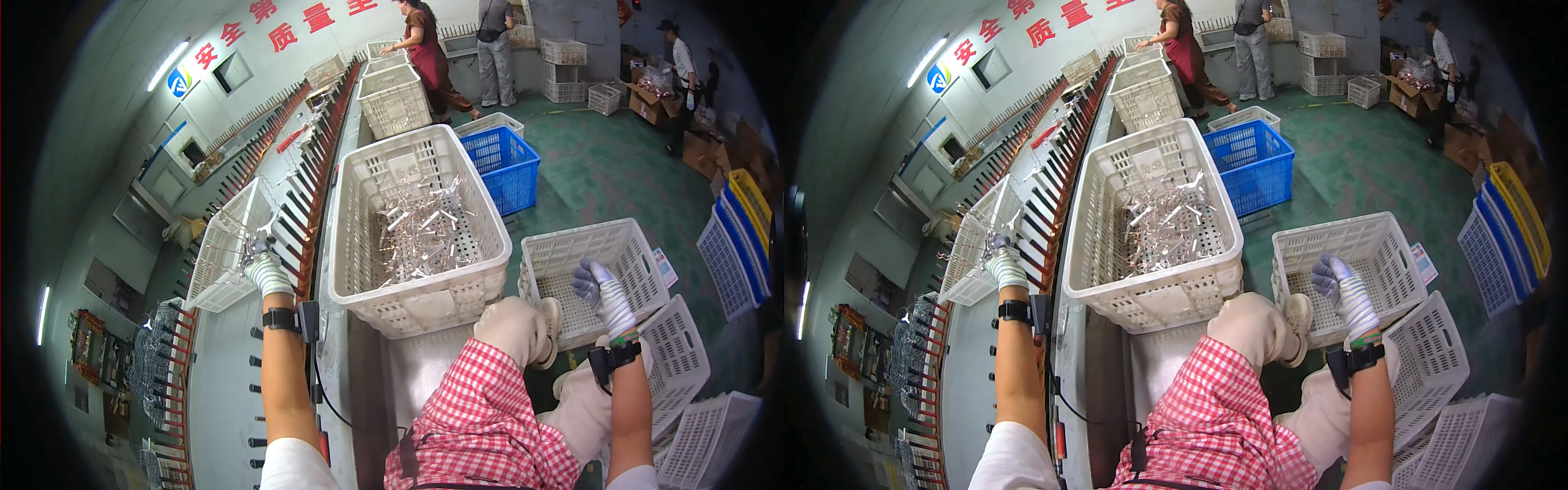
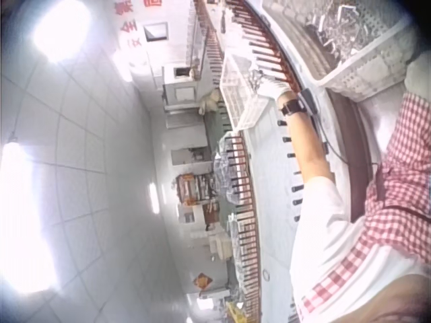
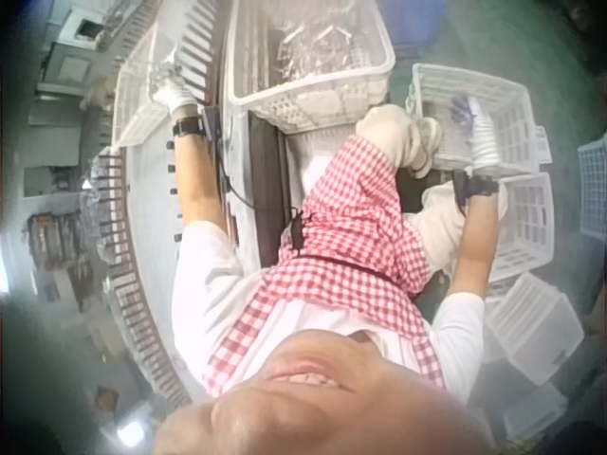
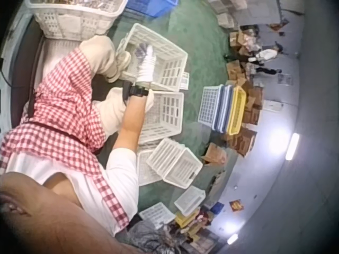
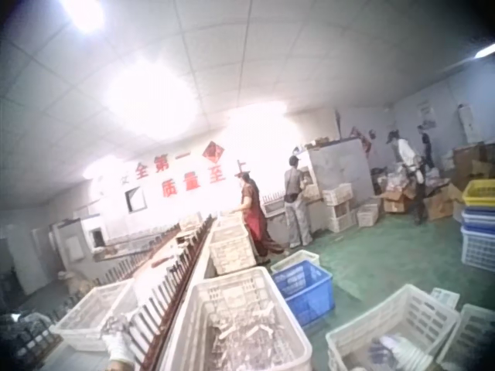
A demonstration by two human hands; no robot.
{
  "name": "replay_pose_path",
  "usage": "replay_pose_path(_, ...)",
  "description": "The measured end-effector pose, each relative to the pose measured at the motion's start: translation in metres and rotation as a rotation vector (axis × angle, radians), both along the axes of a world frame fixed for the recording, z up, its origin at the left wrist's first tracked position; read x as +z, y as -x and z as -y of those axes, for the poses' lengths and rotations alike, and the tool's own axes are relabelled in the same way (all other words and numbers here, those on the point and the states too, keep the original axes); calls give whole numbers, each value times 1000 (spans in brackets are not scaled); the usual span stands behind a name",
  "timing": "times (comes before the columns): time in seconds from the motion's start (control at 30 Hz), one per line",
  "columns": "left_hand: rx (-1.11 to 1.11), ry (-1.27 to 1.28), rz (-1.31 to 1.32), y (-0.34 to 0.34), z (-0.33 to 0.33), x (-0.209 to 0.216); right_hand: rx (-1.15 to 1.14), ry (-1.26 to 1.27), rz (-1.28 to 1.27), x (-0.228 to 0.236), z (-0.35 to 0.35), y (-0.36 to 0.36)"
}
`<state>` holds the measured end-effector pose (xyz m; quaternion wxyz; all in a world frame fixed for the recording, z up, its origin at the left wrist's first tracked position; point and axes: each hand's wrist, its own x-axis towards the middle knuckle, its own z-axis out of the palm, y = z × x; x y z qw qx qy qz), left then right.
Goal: Inspecting and sorting small metal components into plastic baskets in a manufacturing facility.
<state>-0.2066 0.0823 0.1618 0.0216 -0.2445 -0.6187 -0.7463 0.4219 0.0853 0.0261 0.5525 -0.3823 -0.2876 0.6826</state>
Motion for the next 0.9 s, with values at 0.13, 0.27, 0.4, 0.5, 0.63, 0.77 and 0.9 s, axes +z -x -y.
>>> replay_pose_path(0.13,-62,-209,179,23,-19,-16,-13,7,4,0,-1,3)
replay_pose_path(0.27,4,175,59,3,-39,-45,-43,29,58,-2,2,-8)
replay_pose_path(0.4,226,319,-36,27,-21,-68,12,12,43,-8,-4,1)
replay_pose_path(0.5,291,301,-262,10,-11,-58,17,35,58,-7,-1,2)
replay_pose_path(0.63,205,225,-149,27,10,-60,54,18,28,-10,-2,5)
replay_pose_path(0.77,-6,77,248,-59,3,-61,-39,46,79,-17,4,-29)
replay_pose_path(0.9,11,-67,-124,58,47,-41,57,30,33,-5,-3,17)
